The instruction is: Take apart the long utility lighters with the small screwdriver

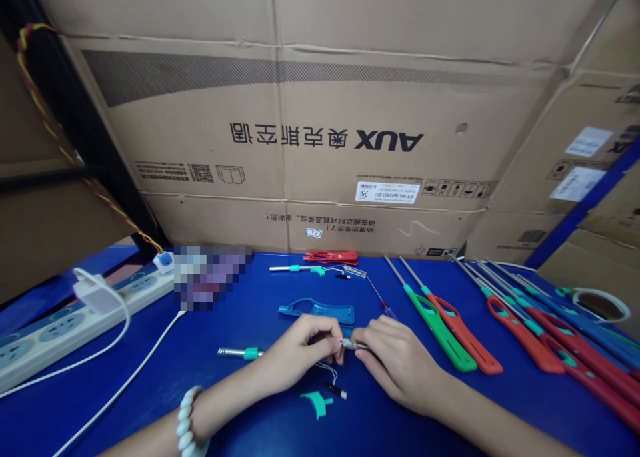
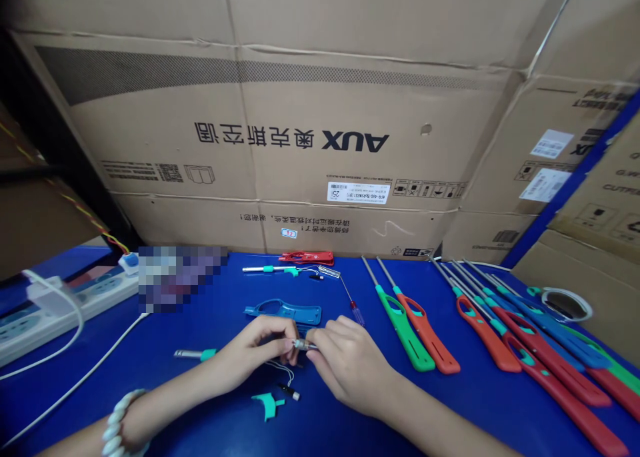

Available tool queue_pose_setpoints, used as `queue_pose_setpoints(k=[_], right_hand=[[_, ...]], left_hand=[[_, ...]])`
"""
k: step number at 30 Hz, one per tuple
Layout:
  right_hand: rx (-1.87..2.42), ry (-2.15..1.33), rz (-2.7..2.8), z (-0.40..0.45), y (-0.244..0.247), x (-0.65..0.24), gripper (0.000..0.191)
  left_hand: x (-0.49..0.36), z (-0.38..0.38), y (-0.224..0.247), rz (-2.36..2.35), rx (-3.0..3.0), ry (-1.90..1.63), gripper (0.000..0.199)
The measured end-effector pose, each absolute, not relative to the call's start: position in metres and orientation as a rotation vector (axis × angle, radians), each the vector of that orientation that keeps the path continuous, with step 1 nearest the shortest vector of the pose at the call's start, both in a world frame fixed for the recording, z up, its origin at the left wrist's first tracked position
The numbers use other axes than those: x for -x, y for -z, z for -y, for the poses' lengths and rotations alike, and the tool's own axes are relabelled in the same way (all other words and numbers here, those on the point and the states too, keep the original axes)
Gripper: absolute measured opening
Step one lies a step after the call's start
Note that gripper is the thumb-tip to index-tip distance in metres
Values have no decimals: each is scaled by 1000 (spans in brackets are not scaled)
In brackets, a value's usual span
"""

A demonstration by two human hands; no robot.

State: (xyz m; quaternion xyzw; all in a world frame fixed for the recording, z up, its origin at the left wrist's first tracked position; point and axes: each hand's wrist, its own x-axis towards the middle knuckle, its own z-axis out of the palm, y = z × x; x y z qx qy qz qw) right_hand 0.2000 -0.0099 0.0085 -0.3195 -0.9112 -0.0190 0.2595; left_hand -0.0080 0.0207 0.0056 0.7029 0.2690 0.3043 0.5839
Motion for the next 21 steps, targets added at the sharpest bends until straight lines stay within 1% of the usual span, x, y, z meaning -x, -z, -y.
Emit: queue_pose_setpoints(k=[7,12,21], right_hand=[[848,4,2456,12,-7,-199,23],[833,-34,2451,13,-6,-198,28],[771,-39,2404,15,0,-195,31]], left_hand=[[5,-19,-7,-575,-1576,-716,25],[4,-16,-6,-586,-1558,-703,27],[0,-7,-11,-632,-1669,-720,30]])
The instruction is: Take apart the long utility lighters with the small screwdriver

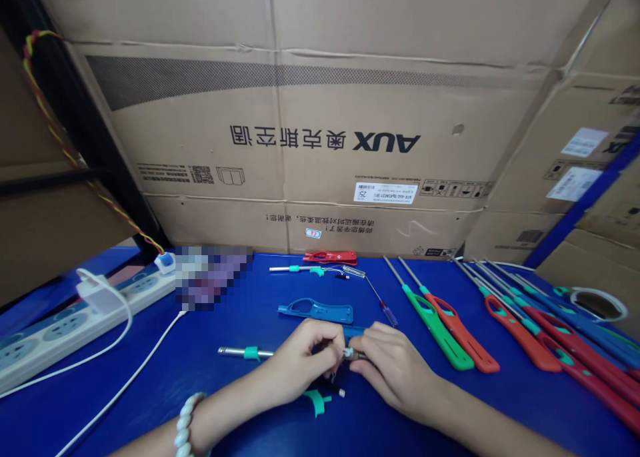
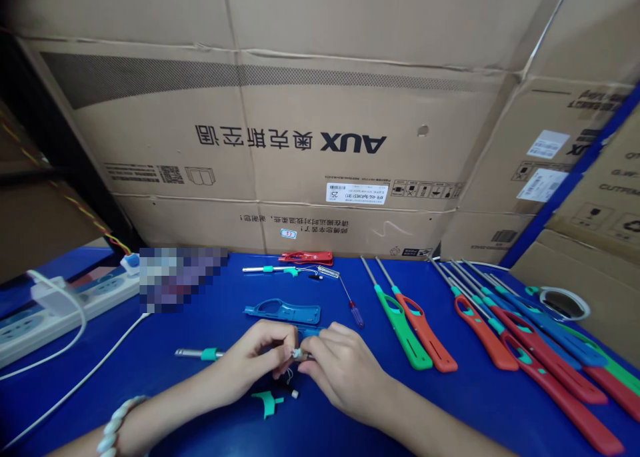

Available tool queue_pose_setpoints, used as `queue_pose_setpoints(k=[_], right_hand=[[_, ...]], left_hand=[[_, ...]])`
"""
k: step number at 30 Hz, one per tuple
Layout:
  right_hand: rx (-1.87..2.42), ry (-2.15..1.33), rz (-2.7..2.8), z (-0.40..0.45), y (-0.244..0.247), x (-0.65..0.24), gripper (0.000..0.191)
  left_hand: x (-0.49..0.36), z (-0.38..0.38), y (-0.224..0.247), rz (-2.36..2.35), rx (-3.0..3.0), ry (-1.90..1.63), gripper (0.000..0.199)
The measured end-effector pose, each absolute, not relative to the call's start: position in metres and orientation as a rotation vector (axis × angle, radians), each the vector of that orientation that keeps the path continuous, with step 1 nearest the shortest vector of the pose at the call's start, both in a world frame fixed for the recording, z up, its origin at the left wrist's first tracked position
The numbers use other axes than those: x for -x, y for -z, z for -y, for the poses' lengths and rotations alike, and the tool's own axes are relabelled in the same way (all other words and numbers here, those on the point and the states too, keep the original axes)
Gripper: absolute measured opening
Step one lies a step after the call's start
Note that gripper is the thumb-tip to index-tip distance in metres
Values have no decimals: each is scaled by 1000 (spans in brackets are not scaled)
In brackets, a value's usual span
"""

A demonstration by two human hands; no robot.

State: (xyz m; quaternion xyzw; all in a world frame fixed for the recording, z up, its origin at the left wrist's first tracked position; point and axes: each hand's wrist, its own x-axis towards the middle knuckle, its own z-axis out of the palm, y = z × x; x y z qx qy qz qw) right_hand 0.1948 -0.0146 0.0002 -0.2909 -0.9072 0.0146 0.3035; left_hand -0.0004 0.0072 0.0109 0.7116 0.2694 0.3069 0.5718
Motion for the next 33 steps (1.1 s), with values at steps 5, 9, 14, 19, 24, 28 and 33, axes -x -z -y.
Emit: queue_pose_setpoints(k=[5,9,14,19,24,28,33], right_hand=[[737,-27,2375,16,-3,-193,31],[720,-17,2346,16,-3,-193,31],[700,-20,2297,16,-3,-193,31],[669,-28,2275,17,-3,-193,28],[647,-51,2260,18,-4,-193,23],[613,-43,2238,19,-8,-193,22],[617,-27,2221,20,-10,-192,23]], left_hand=[[-3,-5,-7,-601,-1602,-786,29],[-5,-2,-5,-608,-1545,-810,27],[-7,1,-8,-588,-1513,-844,27],[-9,2,-11,-573,-1499,-850,26],[-10,4,-11,-571,-1488,-858,25],[-8,4,-11,-541,-1466,-849,22],[-8,3,-10,-508,-1456,-855,23]])
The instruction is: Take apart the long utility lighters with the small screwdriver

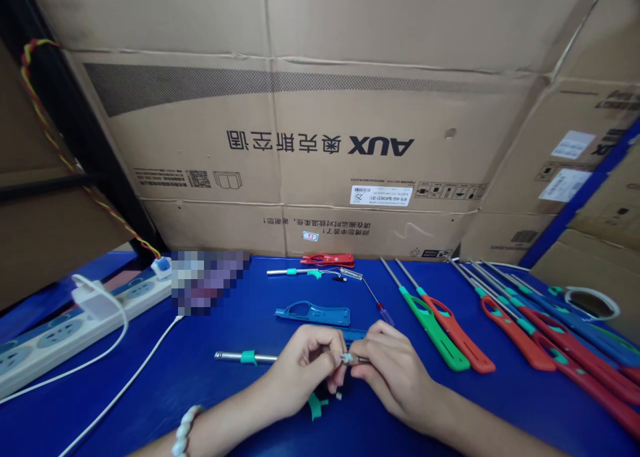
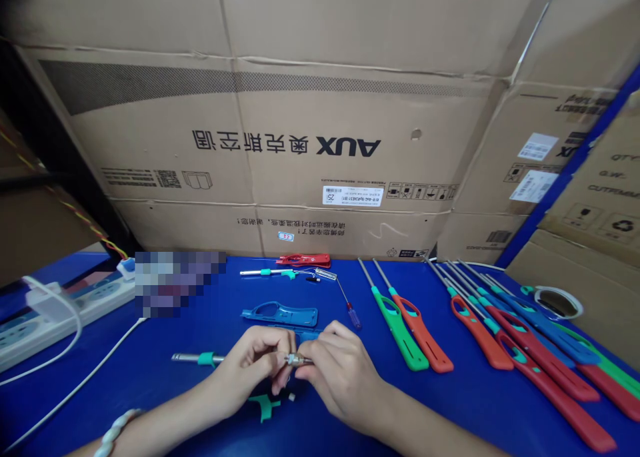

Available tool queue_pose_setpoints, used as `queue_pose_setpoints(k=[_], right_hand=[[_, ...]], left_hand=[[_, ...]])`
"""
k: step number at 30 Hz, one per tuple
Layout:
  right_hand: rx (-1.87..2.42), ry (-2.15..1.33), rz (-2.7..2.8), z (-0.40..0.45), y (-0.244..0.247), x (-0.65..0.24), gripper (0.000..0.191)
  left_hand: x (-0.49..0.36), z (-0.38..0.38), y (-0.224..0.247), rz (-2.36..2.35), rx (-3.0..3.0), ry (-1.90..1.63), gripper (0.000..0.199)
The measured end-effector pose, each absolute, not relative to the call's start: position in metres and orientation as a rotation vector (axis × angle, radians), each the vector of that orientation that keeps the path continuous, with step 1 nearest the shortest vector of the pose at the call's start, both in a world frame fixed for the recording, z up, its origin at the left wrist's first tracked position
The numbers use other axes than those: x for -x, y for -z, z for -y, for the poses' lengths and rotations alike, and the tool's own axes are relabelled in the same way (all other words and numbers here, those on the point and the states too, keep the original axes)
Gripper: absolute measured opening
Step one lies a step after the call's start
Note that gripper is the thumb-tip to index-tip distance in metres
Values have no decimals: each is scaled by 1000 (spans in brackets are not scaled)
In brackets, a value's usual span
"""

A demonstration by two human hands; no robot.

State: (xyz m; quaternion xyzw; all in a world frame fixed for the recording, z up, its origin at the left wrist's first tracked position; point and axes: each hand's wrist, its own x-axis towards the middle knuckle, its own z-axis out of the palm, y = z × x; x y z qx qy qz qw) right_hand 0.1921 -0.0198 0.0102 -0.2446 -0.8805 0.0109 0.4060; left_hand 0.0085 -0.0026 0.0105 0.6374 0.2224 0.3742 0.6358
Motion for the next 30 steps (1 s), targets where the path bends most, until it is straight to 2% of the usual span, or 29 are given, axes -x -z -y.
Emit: queue_pose_setpoints(k=[12,19,23,27,30], right_hand=[[610,-83,2161,22,-6,-192,21],[784,-190,1999,21,-20,-200,24],[829,-171,1980,18,-25,-205,20],[921,-158,1997,12,-21,-206,16],[980,-156,2025,8,-16,-207,15]], left_hand=[[-12,8,-13,-493,-1443,-904,23],[-12,-4,-10,-592,-1365,-1051,25],[-2,-28,-12,-692,-1654,-1036,28],[10,-51,-18,-925,-2237,-937,29],[13,-63,-19,-962,-2357,-830,24]])
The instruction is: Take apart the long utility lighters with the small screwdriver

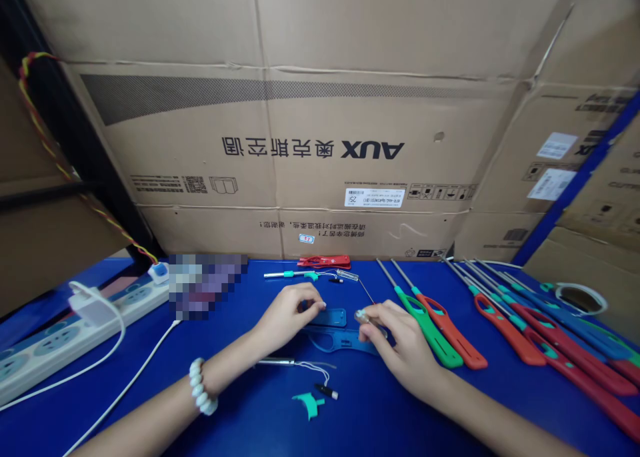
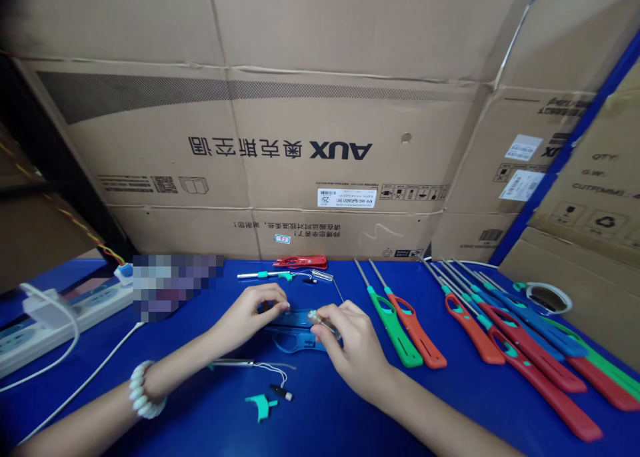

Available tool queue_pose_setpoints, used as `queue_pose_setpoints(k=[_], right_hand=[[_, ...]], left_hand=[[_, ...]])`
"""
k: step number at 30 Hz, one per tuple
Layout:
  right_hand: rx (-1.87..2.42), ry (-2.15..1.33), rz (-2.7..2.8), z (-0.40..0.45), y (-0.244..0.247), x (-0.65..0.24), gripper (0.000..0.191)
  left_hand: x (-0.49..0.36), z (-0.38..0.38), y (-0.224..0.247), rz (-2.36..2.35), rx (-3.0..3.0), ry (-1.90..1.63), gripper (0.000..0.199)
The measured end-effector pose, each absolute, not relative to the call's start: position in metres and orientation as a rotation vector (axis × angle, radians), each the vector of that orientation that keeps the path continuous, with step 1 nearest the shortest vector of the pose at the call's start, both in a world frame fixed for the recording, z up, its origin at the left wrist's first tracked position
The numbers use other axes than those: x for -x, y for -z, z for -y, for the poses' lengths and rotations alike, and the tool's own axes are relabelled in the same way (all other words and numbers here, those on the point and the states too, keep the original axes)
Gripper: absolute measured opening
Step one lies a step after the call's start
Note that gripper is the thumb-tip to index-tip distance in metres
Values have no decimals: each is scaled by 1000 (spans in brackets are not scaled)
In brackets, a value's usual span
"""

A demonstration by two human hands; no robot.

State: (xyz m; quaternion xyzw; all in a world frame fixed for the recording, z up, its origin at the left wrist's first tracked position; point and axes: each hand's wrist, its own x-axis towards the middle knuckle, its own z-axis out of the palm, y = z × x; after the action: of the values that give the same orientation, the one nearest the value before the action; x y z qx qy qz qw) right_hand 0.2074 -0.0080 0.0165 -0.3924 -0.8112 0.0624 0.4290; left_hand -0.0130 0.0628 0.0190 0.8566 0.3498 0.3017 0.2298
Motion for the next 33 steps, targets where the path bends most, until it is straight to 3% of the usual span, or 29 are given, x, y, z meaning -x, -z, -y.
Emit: queue_pose_setpoints(k=[7,13,33], right_hand=[[1072,-215,2039,1,-9,-212,12],[1158,-337,2145,0,-15,-211,22],[1185,-343,2436,1,-8,-211,17]], left_hand=[[2,-66,-8,-989,-2547,-676,9],[-3,-66,-1,-986,-2644,-618,17],[40,-82,-3,-854,-2694,-461,16]])
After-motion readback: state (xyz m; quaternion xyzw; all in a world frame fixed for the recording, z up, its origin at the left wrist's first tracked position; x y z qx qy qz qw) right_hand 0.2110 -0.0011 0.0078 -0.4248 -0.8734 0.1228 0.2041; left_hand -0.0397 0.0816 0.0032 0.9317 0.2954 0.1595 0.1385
